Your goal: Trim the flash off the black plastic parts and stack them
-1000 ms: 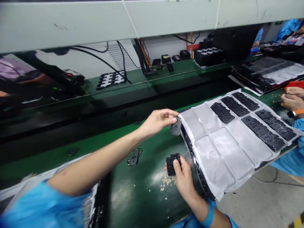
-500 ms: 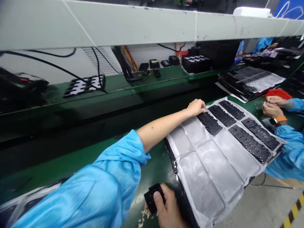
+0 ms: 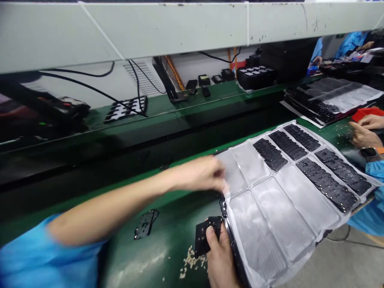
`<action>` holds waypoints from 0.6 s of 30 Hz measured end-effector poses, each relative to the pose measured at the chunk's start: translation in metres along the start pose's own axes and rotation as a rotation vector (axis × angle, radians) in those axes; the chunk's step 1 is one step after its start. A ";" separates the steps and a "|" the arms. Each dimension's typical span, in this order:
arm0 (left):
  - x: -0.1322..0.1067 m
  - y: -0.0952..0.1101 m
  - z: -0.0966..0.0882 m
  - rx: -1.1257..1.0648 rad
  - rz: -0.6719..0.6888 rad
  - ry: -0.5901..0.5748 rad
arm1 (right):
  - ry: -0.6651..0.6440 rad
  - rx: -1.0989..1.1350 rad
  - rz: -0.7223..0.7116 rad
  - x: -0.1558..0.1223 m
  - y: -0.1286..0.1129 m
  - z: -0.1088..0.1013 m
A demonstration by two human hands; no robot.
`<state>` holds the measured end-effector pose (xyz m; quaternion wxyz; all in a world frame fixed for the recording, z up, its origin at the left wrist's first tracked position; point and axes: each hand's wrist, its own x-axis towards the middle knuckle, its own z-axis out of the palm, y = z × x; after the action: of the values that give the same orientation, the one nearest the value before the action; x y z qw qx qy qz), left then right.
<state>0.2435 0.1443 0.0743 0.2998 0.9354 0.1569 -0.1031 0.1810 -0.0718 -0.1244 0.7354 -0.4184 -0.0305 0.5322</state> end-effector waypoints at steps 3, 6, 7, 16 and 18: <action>-0.081 -0.014 0.041 -0.147 -0.164 -0.166 | 0.044 0.048 0.051 -0.003 0.003 0.006; -0.115 -0.022 0.066 -0.251 -0.297 -0.101 | 0.059 0.067 0.096 -0.005 0.004 0.011; -0.115 -0.024 0.065 -0.299 -0.297 -0.088 | 0.083 0.079 0.096 -0.005 0.003 0.013; 0.078 -0.021 -0.031 -0.221 0.121 0.179 | -0.038 0.064 0.078 -0.005 -0.006 0.027; 0.137 -0.010 -0.038 -0.174 0.120 0.201 | -0.095 -0.009 0.087 -0.005 -0.006 0.021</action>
<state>0.3706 0.2066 0.0601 0.3680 0.9192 0.1382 0.0233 0.1729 -0.0644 -0.1044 0.7074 -0.3969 -0.0494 0.5828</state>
